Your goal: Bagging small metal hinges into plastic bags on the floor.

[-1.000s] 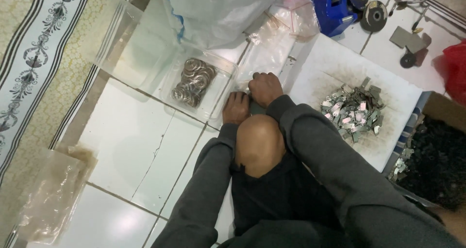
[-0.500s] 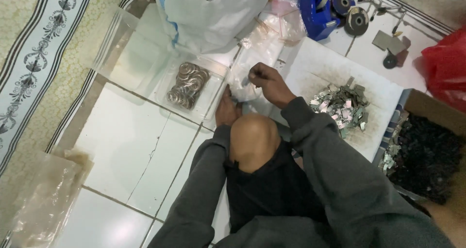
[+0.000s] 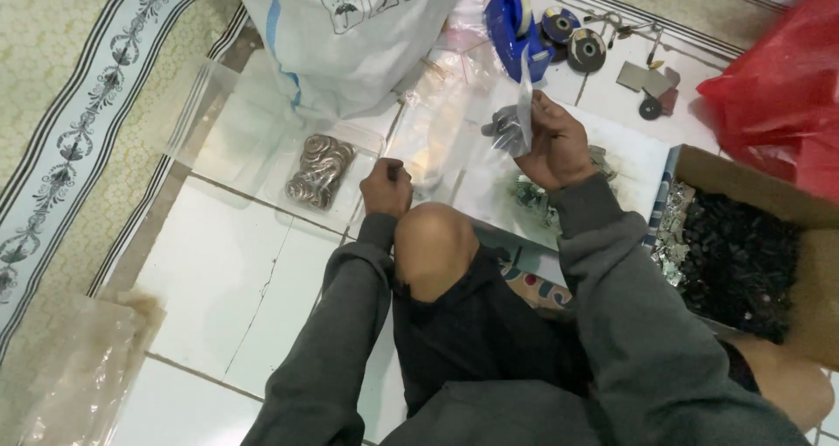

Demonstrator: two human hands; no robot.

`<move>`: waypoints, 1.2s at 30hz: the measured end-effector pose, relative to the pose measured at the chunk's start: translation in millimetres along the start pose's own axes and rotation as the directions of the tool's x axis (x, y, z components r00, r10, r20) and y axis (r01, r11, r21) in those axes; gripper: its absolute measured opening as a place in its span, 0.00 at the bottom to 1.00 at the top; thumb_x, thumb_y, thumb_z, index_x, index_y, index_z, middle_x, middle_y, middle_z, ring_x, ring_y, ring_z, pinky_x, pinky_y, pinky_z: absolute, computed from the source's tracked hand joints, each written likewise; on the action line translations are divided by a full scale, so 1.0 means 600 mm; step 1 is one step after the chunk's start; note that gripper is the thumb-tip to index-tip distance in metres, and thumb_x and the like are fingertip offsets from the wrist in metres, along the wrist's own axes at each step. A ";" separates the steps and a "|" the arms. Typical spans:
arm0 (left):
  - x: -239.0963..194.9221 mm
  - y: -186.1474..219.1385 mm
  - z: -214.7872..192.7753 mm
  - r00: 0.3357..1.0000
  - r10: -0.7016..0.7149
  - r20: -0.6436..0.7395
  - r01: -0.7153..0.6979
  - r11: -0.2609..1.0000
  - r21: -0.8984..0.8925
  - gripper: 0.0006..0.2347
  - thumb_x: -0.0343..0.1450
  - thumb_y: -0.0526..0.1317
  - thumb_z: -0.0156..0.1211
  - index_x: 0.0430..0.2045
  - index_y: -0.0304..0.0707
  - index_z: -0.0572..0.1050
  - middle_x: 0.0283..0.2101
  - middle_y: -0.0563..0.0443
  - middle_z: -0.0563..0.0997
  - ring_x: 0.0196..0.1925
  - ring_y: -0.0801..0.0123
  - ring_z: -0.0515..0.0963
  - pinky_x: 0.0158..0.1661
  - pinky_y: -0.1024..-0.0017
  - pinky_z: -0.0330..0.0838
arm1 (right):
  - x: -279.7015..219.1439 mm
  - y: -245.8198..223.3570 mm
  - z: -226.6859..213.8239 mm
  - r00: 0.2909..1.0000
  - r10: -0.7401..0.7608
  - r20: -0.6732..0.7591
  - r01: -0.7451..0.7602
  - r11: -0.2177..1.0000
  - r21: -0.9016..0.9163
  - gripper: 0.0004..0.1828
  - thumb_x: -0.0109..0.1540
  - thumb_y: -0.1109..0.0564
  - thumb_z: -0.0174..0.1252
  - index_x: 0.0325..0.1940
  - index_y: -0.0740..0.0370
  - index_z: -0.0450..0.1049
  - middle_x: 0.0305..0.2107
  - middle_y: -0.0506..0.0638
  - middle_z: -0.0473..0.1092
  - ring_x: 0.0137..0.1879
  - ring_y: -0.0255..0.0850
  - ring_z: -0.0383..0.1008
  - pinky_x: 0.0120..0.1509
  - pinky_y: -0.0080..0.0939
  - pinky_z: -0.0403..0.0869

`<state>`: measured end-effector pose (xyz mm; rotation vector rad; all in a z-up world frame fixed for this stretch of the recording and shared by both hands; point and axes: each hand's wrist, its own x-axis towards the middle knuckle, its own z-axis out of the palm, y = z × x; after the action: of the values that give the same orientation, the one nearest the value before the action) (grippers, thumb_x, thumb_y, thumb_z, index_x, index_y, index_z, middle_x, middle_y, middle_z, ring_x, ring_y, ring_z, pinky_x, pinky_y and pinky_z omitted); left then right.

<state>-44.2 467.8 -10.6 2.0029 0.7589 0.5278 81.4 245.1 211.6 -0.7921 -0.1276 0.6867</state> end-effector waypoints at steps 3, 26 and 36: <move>0.056 0.108 -0.042 0.868 -0.319 0.380 0.452 0.825 -0.340 0.12 0.74 0.46 0.59 0.42 0.37 0.79 0.30 0.43 0.86 0.26 0.62 0.87 0.18 0.71 0.79 | -0.033 -0.032 0.007 0.999 -0.034 0.010 0.033 0.995 0.092 0.08 0.69 0.58 0.50 0.46 0.64 0.73 0.40 0.63 0.78 0.50 0.52 0.82 0.64 0.52 0.77; 0.001 0.299 -0.052 0.822 0.056 0.567 0.413 0.627 -0.661 0.12 0.64 0.35 0.78 0.38 0.32 0.84 0.31 0.41 0.84 0.32 0.64 0.86 0.32 0.73 0.82 | -0.189 -0.106 -0.106 0.989 0.028 0.145 -0.055 0.981 0.184 0.50 0.65 0.36 0.58 0.78 0.72 0.51 0.47 0.78 0.71 0.53 0.58 0.78 0.49 0.52 0.80; 0.035 0.419 -0.176 0.978 0.153 0.145 -0.028 0.776 -0.630 0.08 0.69 0.40 0.75 0.32 0.35 0.84 0.25 0.41 0.84 0.27 0.68 0.85 0.25 0.79 0.73 | -0.127 -0.078 -0.135 0.852 -0.347 -0.392 0.055 0.803 -0.593 0.16 0.66 0.52 0.62 0.55 0.59 0.72 0.37 0.54 0.78 0.40 0.42 0.83 0.38 0.36 0.79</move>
<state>-18.1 443.9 260.9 1.4331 0.3009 0.5490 74.7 125.5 197.7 -1.4855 0.0473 0.2057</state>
